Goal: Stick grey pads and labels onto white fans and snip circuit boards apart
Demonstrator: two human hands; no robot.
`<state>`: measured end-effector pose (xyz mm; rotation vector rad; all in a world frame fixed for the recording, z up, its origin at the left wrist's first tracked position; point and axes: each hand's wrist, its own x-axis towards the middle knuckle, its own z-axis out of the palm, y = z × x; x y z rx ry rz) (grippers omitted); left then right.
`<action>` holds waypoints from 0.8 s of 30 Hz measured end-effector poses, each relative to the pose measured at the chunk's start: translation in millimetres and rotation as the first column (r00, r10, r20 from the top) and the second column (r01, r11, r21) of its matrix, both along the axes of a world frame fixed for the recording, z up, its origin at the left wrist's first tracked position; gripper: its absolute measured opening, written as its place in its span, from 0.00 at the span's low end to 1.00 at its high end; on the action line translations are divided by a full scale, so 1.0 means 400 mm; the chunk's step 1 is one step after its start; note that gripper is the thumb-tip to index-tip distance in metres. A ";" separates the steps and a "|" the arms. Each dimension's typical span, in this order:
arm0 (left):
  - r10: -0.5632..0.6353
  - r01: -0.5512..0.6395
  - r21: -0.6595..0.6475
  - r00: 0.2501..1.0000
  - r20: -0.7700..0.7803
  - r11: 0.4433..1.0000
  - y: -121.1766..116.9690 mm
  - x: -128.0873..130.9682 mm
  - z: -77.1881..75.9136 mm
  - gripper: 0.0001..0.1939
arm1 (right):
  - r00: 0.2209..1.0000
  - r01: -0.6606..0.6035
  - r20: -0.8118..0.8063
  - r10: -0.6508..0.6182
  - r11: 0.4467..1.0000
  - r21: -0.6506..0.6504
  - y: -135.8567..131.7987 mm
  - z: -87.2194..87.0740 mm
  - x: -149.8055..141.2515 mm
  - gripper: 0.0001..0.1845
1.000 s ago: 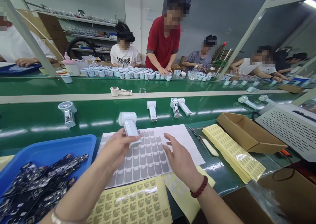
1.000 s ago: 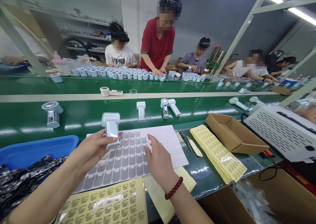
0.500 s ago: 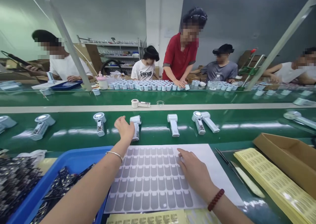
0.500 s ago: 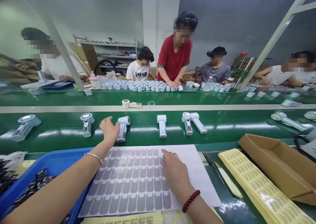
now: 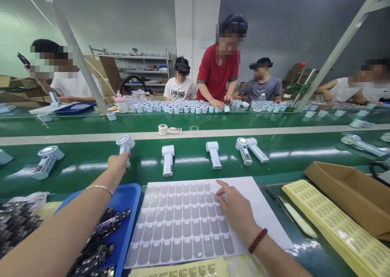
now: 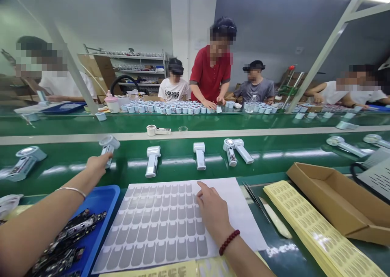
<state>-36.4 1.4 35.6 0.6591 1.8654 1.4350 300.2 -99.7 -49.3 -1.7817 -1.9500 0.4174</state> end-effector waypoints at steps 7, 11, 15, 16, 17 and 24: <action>-0.374 0.329 0.183 0.859 0.349 0.927 -0.185 0.161 0.129 0.14 | 0.963 -0.039 -0.264 0.052 0.998 0.052 -0.091 0.101 -0.030 0.18; -0.352 0.350 0.103 0.787 0.508 0.931 -0.385 0.238 0.105 0.11 | 0.752 -0.121 -0.658 0.030 0.988 -0.093 -0.207 0.154 -0.064 0.24; -0.176 0.283 -0.046 0.706 0.686 0.958 -0.496 0.306 0.035 0.09 | 0.543 -0.190 -0.840 0.012 0.976 -0.109 -0.290 0.171 -0.106 0.24; -0.125 0.229 -0.051 0.691 0.712 0.972 -0.504 0.317 0.020 0.07 | 0.518 -0.199 -0.855 0.009 0.974 -0.111 -0.302 0.172 -0.117 0.24; -0.078 0.173 -0.054 0.671 0.738 0.983 -0.508 0.324 0.007 0.07 | 0.500 -0.214 -0.866 0.003 0.970 -0.119 -0.311 0.173 -0.129 0.24; 0.069 0.035 -0.095 0.445 0.893 0.995 -0.503 0.340 -0.010 0.07 | 0.457 -0.270 -0.888 -0.054 0.943 -0.196 -0.324 0.173 -0.191 0.23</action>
